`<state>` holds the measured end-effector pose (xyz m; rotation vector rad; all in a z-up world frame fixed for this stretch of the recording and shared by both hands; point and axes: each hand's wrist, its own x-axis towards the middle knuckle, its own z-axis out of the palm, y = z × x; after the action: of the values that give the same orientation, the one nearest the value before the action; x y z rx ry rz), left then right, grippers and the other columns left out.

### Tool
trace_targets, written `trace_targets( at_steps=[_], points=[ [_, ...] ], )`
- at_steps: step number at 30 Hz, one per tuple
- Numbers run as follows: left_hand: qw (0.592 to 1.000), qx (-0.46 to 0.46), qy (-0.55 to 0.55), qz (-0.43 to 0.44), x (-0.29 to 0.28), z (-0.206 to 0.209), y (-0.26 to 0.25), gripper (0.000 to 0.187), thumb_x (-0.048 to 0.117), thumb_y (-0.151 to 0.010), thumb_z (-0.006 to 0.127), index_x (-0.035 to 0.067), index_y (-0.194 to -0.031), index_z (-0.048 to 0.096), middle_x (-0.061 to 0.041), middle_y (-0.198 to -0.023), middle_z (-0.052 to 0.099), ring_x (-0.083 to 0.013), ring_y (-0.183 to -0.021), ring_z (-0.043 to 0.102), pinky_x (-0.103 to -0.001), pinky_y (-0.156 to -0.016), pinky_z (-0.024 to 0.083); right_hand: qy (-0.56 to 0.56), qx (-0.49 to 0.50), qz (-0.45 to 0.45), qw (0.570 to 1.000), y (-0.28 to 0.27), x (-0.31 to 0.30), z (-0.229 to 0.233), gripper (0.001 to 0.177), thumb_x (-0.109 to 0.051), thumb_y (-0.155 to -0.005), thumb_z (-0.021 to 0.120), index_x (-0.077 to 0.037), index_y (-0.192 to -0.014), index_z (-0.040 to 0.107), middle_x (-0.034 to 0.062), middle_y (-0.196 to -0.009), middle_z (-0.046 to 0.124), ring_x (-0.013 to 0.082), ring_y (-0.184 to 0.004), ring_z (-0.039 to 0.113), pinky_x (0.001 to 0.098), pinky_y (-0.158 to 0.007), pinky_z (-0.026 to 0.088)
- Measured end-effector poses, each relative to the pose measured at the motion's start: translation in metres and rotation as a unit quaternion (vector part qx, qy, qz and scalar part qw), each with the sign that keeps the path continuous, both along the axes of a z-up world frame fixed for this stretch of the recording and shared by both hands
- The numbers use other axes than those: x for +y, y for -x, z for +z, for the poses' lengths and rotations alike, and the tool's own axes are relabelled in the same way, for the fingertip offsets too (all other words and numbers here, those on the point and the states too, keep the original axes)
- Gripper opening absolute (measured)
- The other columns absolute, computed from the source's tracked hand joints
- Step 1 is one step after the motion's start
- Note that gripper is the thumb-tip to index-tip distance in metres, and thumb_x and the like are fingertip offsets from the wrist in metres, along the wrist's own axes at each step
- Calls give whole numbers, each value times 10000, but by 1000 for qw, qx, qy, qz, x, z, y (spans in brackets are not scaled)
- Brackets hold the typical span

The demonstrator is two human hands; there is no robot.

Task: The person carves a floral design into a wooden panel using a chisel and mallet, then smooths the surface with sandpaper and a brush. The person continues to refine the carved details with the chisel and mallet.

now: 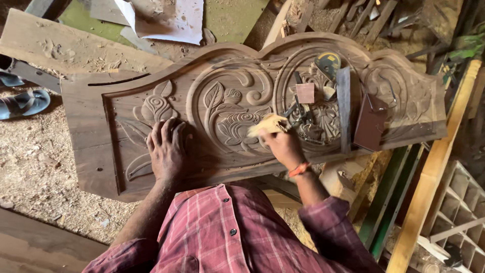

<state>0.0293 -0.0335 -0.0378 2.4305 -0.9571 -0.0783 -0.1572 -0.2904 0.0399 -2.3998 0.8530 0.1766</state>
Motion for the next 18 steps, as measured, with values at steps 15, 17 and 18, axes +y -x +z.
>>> trace_targets(
  at_steps=[15, 17, 18],
  points=[
    [985, 57, 162, -24, 37, 22, -16, 201, 66, -961, 673, 75, -1161, 683, -108, -1323, 667, -360, -1372, 522, -484, -1174, 418, 109, -56, -227, 966, 69, 54, -22, 229, -234, -977, 662, -45, -927, 781, 40, -739, 768, 135, -466, 646, 251, -379, 444],
    [989, 43, 142, -24, 54, 23, -12, 193, 50, -945, 673, 85, -1134, 693, -100, -1305, 678, -356, -1361, 527, -485, -1163, 425, 105, 93, -327, 934, 71, 67, -30, 289, -273, -992, 679, -14, -880, 739, 50, -632, 705, 162, -459, 648, 281, -387, 466],
    [988, 48, 145, -20, 57, 23, -11, 199, 42, -937, 668, 92, -1127, 697, -94, -1302, 681, -355, -1359, 528, -480, -1157, 432, 76, 61, -301, 949, 66, 77, -34, 312, -312, -1006, 679, -38, -877, 758, 72, -622, 711, 166, -492, 663, 290, -440, 475]
  ],
)
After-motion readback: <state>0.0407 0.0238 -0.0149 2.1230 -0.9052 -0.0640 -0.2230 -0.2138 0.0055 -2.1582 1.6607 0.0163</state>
